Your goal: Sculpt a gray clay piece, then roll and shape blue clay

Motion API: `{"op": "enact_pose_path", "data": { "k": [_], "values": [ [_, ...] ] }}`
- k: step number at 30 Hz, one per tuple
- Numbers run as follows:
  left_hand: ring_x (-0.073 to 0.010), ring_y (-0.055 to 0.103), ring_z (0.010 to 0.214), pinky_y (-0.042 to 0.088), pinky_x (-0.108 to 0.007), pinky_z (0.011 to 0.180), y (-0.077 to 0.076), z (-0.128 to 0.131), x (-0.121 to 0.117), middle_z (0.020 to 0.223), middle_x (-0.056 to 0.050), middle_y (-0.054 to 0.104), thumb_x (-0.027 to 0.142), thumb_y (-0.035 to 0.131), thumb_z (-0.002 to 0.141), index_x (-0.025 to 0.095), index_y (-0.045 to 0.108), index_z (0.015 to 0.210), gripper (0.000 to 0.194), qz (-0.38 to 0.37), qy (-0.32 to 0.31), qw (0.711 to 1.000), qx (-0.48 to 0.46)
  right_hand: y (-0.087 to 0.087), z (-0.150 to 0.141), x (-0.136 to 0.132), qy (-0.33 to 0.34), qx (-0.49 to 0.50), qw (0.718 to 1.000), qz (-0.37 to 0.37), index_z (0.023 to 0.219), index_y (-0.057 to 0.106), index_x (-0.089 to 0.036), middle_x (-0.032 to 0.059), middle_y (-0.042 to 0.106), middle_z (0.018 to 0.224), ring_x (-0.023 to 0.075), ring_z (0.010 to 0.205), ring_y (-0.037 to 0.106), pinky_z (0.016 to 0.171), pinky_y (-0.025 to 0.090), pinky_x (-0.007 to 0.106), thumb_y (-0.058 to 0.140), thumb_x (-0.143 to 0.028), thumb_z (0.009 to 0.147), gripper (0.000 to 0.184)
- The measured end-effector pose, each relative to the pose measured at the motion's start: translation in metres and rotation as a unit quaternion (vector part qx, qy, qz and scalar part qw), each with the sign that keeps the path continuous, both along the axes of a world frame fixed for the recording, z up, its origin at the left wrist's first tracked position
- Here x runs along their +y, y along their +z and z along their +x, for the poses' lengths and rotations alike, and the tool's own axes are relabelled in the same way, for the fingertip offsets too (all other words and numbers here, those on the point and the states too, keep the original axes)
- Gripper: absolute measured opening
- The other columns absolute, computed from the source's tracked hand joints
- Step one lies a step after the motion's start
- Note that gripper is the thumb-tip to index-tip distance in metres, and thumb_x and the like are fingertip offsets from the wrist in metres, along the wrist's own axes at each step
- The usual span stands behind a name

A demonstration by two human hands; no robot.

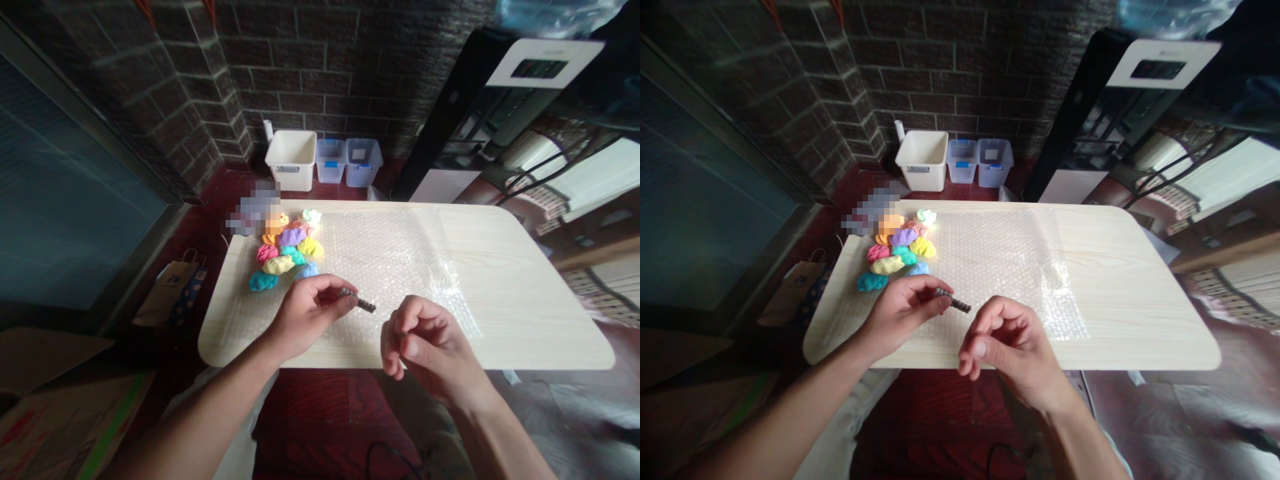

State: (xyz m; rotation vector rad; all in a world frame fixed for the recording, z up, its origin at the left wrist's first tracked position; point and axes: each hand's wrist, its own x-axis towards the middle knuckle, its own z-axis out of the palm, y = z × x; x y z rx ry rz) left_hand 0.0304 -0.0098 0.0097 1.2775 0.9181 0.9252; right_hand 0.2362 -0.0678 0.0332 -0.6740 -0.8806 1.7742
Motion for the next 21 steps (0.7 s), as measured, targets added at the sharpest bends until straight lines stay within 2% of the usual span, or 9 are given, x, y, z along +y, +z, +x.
{"op": "enact_pose_path", "data": {
  "k": [3, 5, 7, 12, 15, 17, 21],
  "values": [
    [-0.0149, 0.065, 0.076, 0.051, -0.024, 0.068, -0.0001, 0.0002, 0.0, 0.083, -0.005, 0.075, 0.036, 0.084, 0.086, 0.015, 0.078, 0.099, 0.026, 0.003, 0.002, 1.0, 0.003, 0.0004, -0.0007, 0.0006, -0.023, -0.031, 0.999, 0.011, 0.088, 0.077, -0.02, 0.0038, 0.082, 0.077, 0.0136, 0.064, 0.077, 0.058, 0.062, 0.02, 0.088, -0.02, 0.086, 0.011],
    [-0.0148, 0.065, 0.075, 0.051, -0.024, 0.068, 0.0013, 0.0004, 0.0, 0.081, -0.005, 0.074, 0.036, 0.084, 0.086, 0.014, 0.078, 0.098, 0.025, 0.004, 0.003, 1.0, 0.004, 0.0028, -0.0017, 0.0008, -0.02, -0.034, 0.999, 0.001, 0.094, 0.08, -0.02, 0.0074, 0.085, 0.089, 0.0172, 0.075, 0.082, 0.064, 0.065, 0.023, 0.083, -0.024, 0.091, 0.006],
    [-0.015, 0.065, 0.074, 0.051, -0.024, 0.067, 0.0027, 0.0005, -0.0001, 0.08, -0.004, 0.074, 0.036, 0.084, 0.085, 0.014, 0.078, 0.097, 0.025, 0.006, 0.004, 1.0, 0.008, 0.0053, -0.0023, 0.0014, -0.016, -0.032, 0.999, -0.019, 0.099, 0.08, -0.021, 0.0095, 0.086, 0.094, 0.0206, 0.08, 0.084, 0.064, 0.066, 0.025, 0.079, -0.03, 0.096, 0.011],
    [-0.0153, 0.067, 0.074, 0.053, -0.024, 0.067, 0.0007, 0.0008, -0.0011, 0.082, -0.005, 0.075, 0.034, 0.082, 0.087, 0.014, 0.078, 0.098, 0.023, 0.007, 0.005, 1.0, 0.004, 0.0059, 0.0004, 0.0052, -0.063, -0.053, 0.995, -0.049, 0.083, 0.073, -0.019, 0.0074, 0.081, 0.071, 0.0202, 0.058, 0.077, 0.044, 0.057, 0.023, 0.078, -0.045, 0.094, 0.029],
    [-0.0147, 0.069, 0.076, 0.054, -0.023, 0.07, -0.0025, 0.0009, -0.0015, 0.085, -0.005, 0.076, 0.032, 0.081, 0.087, 0.014, 0.078, 0.1, 0.022, -0.008, -0.001, 1.0, -0.019, 0.0025, 0.0028, 0.0079, -0.113, -0.059, 0.992, -0.013, 0.078, 0.072, -0.02, 0.002, 0.073, 0.064, 0.0139, 0.051, 0.066, 0.044, 0.05, 0.021, 0.086, -0.04, 0.088, 0.026],
    [-0.014, 0.069, 0.078, 0.055, -0.023, 0.072, -0.0036, 0.0009, -0.0015, 0.087, -0.005, 0.076, 0.031, 0.082, 0.087, 0.014, 0.078, 0.1, 0.021, -0.018, -0.003, 0.999, -0.033, 0.0003, 0.0037, 0.0089, -0.14, -0.068, 0.988, 0.02, 0.08, 0.075, -0.021, -0.001, 0.069, 0.065, 0.0113, 0.056, 0.061, 0.05, 0.05, 0.021, 0.092, -0.03, 0.08, 0.019],
    [-0.0146, 0.07, 0.081, 0.056, -0.023, 0.075, -0.0028, 0.0006, -0.0016, 0.09, -0.006, 0.077, 0.03, 0.083, 0.087, 0.015, 0.078, 0.1, 0.021, -0.026, -0.004, 0.999, -0.033, -0.0024, 0.0054, 0.0071, -0.149, -0.113, 0.981, 0.054, 0.085, 0.082, -0.025, -0.0003, 0.072, 0.073, 0.0129, 0.068, 0.064, 0.062, 0.054, 0.024, 0.096, -0.023, 0.076, 0.017]
  ]
}}
